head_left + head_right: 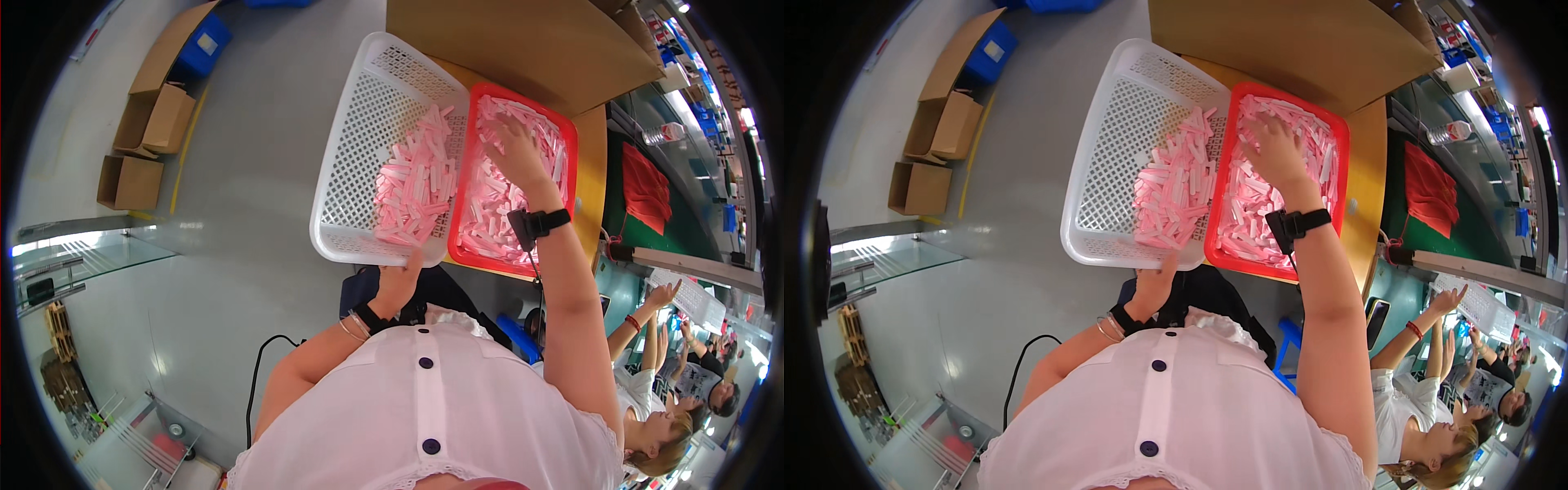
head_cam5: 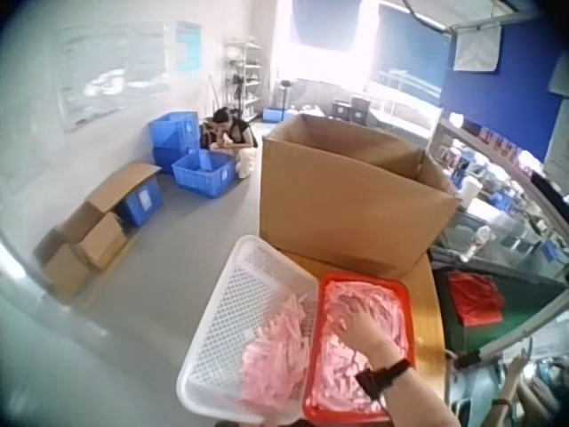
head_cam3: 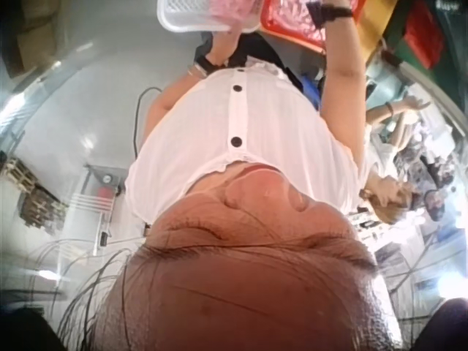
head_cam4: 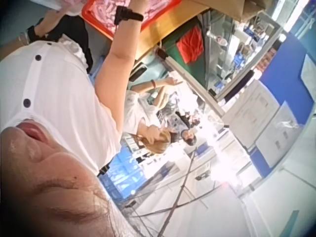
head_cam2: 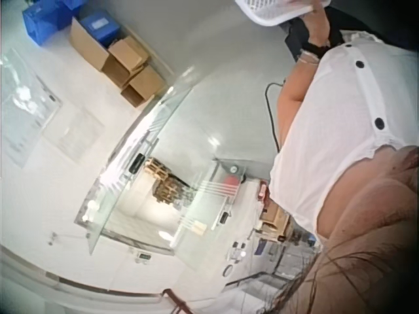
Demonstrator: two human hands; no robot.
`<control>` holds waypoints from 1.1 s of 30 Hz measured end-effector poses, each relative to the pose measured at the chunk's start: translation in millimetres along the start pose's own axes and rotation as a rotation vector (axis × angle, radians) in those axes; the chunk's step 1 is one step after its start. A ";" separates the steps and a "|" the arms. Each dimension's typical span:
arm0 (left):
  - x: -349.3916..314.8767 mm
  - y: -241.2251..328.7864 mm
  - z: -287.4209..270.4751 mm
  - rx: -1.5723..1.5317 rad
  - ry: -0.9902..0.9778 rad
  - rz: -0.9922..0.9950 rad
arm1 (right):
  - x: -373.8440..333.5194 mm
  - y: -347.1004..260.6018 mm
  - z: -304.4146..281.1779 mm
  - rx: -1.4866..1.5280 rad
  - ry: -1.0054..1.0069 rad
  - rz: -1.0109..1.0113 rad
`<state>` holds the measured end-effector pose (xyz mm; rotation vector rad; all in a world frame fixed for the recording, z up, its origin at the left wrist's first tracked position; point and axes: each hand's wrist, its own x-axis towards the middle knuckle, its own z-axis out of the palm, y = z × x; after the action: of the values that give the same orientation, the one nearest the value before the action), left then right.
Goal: Gathering pink plastic components and placing them into clear plastic sorting trays on an assembly line.
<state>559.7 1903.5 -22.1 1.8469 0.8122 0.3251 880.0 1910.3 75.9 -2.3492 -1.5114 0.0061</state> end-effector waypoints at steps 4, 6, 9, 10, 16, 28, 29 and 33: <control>2.5 11.5 -1.6 -0.186 0.050 -0.130 | -37.1 15.2 9.0 -0.096 -0.273 -0.081; 0.4 12.5 -6.0 -0.224 0.068 -0.143 | -57.6 11.5 -7.9 -0.106 -0.295 -0.104; -0.5 7.4 -5.3 -0.071 0.134 -0.086 | -72.4 8.8 -32.9 -0.121 -0.404 -0.039; -0.6 6.9 -5.4 -0.094 0.107 -0.091 | -73.4 8.0 -39.9 -0.102 -0.446 -0.024; 1.4 -2.4 3.4 -0.069 0.207 0.002 | -68.6 -8.8 -39.2 -0.316 -0.510 0.035; 0.7 15.6 -9.9 0.000 0.123 -0.037 | -64.3 -20.2 -28.8 -0.404 -0.517 0.016; 2.0 18.0 -10.9 0.081 0.117 0.029 | -61.9 -16.6 -27.9 -0.405 -0.514 0.026; 3.2 28.7 -12.2 -0.089 0.028 -0.149 | -50.6 1.2 -20.5 -0.282 -0.389 0.067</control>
<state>566.1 1907.8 8.4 1.6916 0.9349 0.2883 863.0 1859.3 85.6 -2.7444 -1.6987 0.3020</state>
